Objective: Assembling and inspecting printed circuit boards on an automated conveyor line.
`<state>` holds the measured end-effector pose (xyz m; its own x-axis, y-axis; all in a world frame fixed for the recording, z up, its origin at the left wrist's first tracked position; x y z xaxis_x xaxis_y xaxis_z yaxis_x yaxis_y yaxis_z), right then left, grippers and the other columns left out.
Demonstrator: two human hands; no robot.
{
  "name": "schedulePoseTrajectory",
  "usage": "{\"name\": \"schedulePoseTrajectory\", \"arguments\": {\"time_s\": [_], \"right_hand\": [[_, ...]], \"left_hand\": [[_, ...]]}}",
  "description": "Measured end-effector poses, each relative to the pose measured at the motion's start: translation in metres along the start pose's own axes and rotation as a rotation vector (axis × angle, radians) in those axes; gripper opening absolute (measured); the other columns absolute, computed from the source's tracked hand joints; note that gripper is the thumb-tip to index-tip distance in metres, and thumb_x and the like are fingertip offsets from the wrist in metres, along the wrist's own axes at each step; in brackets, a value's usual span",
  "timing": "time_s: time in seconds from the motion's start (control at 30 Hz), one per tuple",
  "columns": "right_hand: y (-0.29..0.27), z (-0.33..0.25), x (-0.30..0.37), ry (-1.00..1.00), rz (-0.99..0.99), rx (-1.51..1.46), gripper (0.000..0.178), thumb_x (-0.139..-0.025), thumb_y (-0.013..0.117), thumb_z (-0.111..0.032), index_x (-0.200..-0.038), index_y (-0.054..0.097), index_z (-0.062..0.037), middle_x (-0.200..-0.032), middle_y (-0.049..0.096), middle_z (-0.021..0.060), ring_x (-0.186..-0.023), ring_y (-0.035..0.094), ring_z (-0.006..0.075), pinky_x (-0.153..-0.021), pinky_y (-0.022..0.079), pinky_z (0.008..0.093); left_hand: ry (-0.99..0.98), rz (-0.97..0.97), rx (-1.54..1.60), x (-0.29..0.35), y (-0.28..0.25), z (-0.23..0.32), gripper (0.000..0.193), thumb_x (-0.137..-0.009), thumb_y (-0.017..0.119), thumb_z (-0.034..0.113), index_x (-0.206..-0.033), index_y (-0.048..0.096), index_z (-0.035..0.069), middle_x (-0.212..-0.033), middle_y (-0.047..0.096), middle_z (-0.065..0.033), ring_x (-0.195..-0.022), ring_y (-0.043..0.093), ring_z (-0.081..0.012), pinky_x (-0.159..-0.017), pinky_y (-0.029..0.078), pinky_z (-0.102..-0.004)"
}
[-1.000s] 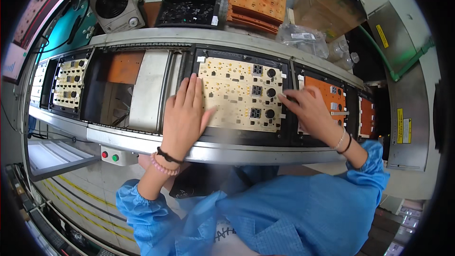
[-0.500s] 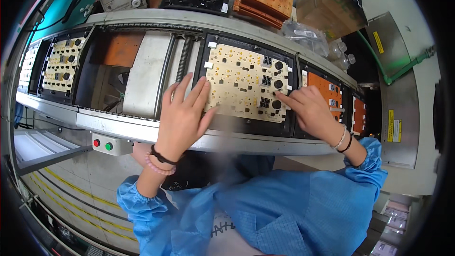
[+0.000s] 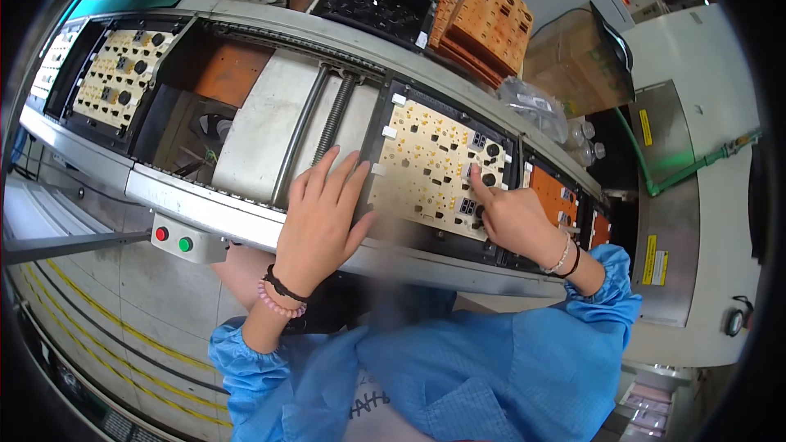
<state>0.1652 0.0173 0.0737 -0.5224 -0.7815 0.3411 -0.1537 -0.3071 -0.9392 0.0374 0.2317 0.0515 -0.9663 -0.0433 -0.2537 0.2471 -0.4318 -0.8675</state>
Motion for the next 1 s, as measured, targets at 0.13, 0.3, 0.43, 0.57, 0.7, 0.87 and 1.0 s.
{"name": "schedulePoseTrajectory", "arguments": {"time_s": [0.13,0.3,0.43,0.57,0.7,0.87,1.0], "right_hand": [[-0.031,0.037,-0.022,-0.156,-0.051,-0.219,0.054,-0.081,0.051,-0.007,-0.133,0.062,-0.0108,-0.081,0.067,0.0214,-0.066,0.064,0.0379,-0.063,0.051,0.0463],[-0.019,0.045,-0.038,0.046,-0.055,0.027,0.069,-0.083,0.052,-0.008,-0.15,0.04,-0.0114,-0.071,0.061,0.0259,-0.065,0.062,0.0417,-0.065,0.05,0.0485],[-0.041,0.065,-0.06,-0.049,-0.093,-0.108,0.045,-0.084,0.05,-0.009,-0.126,0.065,-0.0084,-0.086,0.069,0.023,-0.076,0.066,0.0396,-0.072,0.053,0.0466],[-0.073,0.13,-0.092,-0.005,0.267,0.094,0.057,-0.086,0.055,-0.006,-0.142,0.053,-0.016,-0.124,0.063,0.0161,-0.099,0.063,0.0354,-0.083,0.052,0.0425],[-0.073,0.197,-0.12,-0.075,0.456,0.605,0.073,-0.087,0.055,-0.004,-0.154,0.032,-0.0178,-0.141,0.05,0.0097,-0.114,0.056,0.0284,-0.093,0.047,0.0386],[-0.087,0.235,-0.12,-0.185,0.528,0.81,0.077,-0.088,0.055,-0.007,-0.158,0.022,-0.0135,-0.145,0.047,0.0069,-0.127,0.049,0.0228,-0.103,0.041,0.0388],[-0.092,0.25,-0.116,-0.167,0.513,0.729,0.076,-0.089,0.054,-0.009,-0.158,0.021,-0.0141,-0.144,0.048,0.0057,-0.13,0.049,0.0222,-0.107,0.039,0.0388]], "left_hand": [[-0.027,0.038,0.024,0.005,-0.004,-0.005,0.055,-0.089,0.068,0.026,-0.137,0.051,0.003,-0.139,0.052,-0.0127,-0.137,0.041,-0.0334,-0.106,0.035,-0.0445],[-0.093,0.099,0.042,0.002,-0.003,-0.007,0.058,-0.087,0.07,0.022,-0.137,0.049,0.003,-0.135,0.055,-0.0111,-0.132,0.045,-0.0323,-0.103,0.038,-0.0411],[-0.167,0.077,0.119,0.006,-0.002,-0.014,0.058,-0.085,0.067,0.02,-0.136,0.047,0.001,-0.136,0.052,-0.0122,-0.13,0.046,-0.0296,-0.1,0.039,-0.0395],[-0.187,0.211,0.206,0.005,-0.013,-0.008,0.052,-0.083,0.066,0.01,-0.133,0.05,0.004,-0.136,0.054,-0.0122,-0.128,0.048,-0.0306,-0.099,0.039,-0.0403],[-0.279,0.405,0.153,0.009,-0.032,0.001,0.042,-0.081,0.064,0.001,-0.123,0.057,0.007,-0.136,0.055,-0.012,-0.124,0.052,-0.0323,-0.101,0.04,-0.0408],[-0.338,0.437,0.213,0.006,-0.044,0.038,0.033,-0.086,0.066,0.007,-0.118,0.06,0.007,-0.131,0.058,-0.0111,-0.12,0.053,-0.0314,-0.1,0.04,-0.0413],[-0.303,0.427,0.213,0.004,-0.047,0.042,0.031,-0.086,0.066,0.007,-0.117,0.06,0.007,-0.13,0.058,-0.0107,-0.119,0.054,-0.031,-0.1,0.04,-0.0407]]}}
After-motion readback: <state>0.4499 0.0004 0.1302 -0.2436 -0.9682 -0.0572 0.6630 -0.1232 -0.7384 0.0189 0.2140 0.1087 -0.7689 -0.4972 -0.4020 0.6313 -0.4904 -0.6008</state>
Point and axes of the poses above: each hand's wrist, its own x-axis away from the middle knuckle, its own y-axis out of the palm, z = x × y, the point moved 6 cm from there along -x, towards the middle knuckle
